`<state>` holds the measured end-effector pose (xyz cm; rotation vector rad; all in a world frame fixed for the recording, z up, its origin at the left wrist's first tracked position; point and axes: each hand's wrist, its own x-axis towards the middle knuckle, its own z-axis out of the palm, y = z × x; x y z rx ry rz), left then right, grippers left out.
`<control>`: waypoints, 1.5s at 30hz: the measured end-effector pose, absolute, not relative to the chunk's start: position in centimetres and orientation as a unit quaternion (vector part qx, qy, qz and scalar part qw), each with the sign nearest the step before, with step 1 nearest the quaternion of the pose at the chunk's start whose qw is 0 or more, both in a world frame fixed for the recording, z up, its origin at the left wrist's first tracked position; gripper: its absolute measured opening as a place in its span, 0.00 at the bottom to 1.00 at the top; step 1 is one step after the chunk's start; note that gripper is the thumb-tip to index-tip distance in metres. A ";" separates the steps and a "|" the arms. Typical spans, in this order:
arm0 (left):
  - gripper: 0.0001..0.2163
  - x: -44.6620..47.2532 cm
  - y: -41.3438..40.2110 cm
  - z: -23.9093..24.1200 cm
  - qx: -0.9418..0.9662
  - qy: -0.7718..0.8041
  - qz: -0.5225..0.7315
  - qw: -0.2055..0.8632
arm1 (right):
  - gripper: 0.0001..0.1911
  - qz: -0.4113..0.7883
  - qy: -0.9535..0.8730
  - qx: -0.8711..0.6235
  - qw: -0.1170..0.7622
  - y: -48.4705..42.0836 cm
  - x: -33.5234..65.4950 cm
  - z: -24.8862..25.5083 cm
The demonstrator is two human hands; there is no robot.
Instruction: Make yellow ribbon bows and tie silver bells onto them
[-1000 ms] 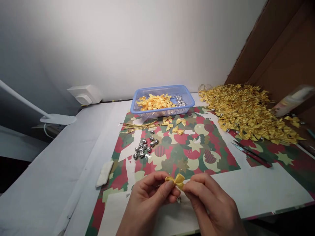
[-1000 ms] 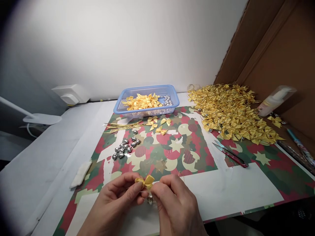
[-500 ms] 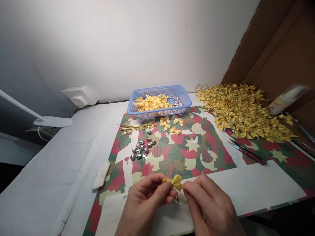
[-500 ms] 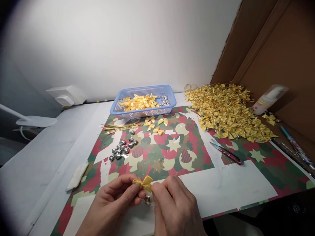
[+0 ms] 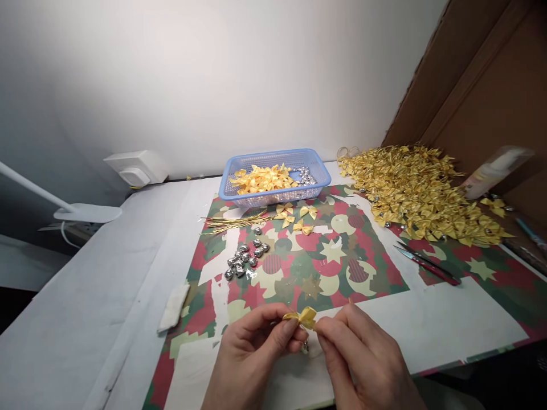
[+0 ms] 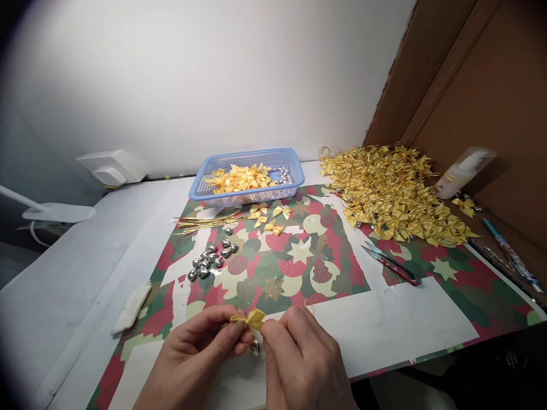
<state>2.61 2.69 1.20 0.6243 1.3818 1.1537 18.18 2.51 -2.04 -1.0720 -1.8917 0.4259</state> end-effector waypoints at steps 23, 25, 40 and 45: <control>0.05 2.7 1.7 0.6 0.416 0.597 0.502 0.467 | 0.10 0.261 -0.711 -0.461 0.463 2.2 17.3 -2.8; 0.06 2.7 1.7 0.7 0.423 0.595 0.502 0.464 | 0.09 0.274 -0.699 -0.469 0.464 2.2 17.2 -2.7; 0.03 2.5 1.8 0.6 0.402 0.583 0.502 0.496 | 0.14 0.255 -0.690 -0.488 0.470 2.6 17.4 -2.5; 0.04 2.4 1.6 0.2 0.432 0.589 0.508 0.457 | 0.12 0.270 -0.727 -0.473 0.418 3.4 19.0 -2.0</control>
